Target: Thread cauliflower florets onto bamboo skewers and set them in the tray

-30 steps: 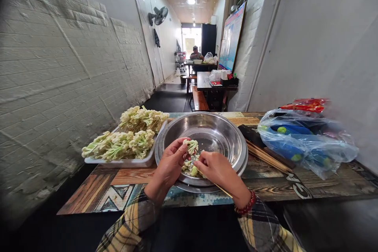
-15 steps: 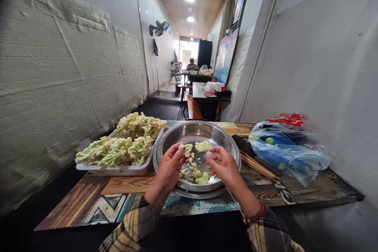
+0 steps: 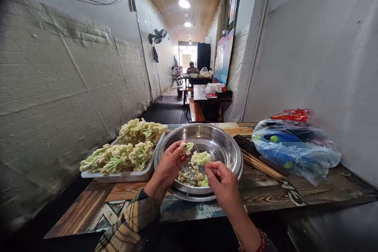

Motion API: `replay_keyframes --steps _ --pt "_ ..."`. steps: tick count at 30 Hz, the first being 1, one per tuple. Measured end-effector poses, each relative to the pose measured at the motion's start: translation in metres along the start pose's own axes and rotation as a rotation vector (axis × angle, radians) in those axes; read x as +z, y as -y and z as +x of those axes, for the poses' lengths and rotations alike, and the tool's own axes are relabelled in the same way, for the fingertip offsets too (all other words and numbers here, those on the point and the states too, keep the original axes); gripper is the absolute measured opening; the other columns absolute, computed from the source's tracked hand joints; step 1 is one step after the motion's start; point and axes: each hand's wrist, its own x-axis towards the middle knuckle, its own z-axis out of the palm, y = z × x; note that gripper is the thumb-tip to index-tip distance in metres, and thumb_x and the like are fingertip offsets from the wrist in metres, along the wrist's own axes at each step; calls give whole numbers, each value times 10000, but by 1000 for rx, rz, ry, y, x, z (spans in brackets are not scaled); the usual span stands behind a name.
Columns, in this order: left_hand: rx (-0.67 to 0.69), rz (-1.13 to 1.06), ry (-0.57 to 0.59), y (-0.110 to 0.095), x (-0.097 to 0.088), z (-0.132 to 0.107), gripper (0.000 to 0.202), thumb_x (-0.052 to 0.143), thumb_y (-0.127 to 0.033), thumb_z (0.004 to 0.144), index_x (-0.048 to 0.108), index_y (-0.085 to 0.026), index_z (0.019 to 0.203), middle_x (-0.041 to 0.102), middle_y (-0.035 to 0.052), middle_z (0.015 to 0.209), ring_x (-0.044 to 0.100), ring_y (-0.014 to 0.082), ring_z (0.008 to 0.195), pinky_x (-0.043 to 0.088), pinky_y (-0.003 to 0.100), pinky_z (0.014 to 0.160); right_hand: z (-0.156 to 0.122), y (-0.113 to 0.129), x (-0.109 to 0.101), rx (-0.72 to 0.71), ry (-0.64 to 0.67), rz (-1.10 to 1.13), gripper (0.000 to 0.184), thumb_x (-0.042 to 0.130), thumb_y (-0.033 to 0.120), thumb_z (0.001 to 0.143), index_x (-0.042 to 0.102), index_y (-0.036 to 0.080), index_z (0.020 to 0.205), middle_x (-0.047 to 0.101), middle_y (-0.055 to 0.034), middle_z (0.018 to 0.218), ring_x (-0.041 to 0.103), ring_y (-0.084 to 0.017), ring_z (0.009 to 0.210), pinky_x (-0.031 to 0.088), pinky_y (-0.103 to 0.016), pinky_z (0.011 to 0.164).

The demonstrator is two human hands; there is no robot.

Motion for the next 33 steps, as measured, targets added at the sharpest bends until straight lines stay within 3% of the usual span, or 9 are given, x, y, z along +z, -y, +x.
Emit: replay_keyframes --steps 3,9,16,21,23,27,33 --pt "-13 18 -10 2 0 0 300 767 -345 687 654 -146 881 642 26 778 545 75 609 418 183 532 -1 -1 3 -128 42 -204 207 537 374 878 646 198 896 677 -37 738 627 -170 661 481 -278 614" --pt "-44 25 -9 4 -1 -8 256 754 -307 711 651 -151 887 629 8 770 534 59 616 421 168 563 -1 -1 2 -185 96 -424 175 526 337 885 650 217 913 653 -3 650 632 -180 634 460 -274 592" --pt "-55 -18 26 2 1 -11 239 717 -310 735 619 -174 905 652 20 835 605 106 720 467 216 655 -1 -2 0 -253 84 -400 206 494 323 908 671 220 891 737 -31 817 676 -188 713 485 -289 664" --pt "-58 -7 25 4 -1 -11 180 693 -321 757 602 -176 811 632 -4 747 616 107 674 480 227 648 -3 -5 -1 -290 121 -410 197 479 290 915 660 232 868 715 -12 769 657 -173 682 469 -278 648" --pt "-73 19 30 5 -1 -11 187 722 -261 729 617 -185 864 648 -1 782 629 111 704 478 226 666 -3 -6 -2 -287 98 -398 187 483 285 911 654 229 863 711 -11 764 651 -169 672 464 -273 641" --pt "-127 115 98 8 3 -13 386 757 -212 678 655 -189 1050 685 34 905 638 130 775 483 243 715 -2 -4 -3 -287 64 -405 184 478 267 906 652 227 860 716 -15 777 651 -171 688 450 -274 650" --pt "-167 163 136 7 7 -14 275 797 -257 636 694 -155 870 684 24 818 620 116 717 491 242 699 -1 -1 -5 -300 58 -425 181 479 215 901 649 217 837 692 -3 747 633 -155 676 422 -260 645"
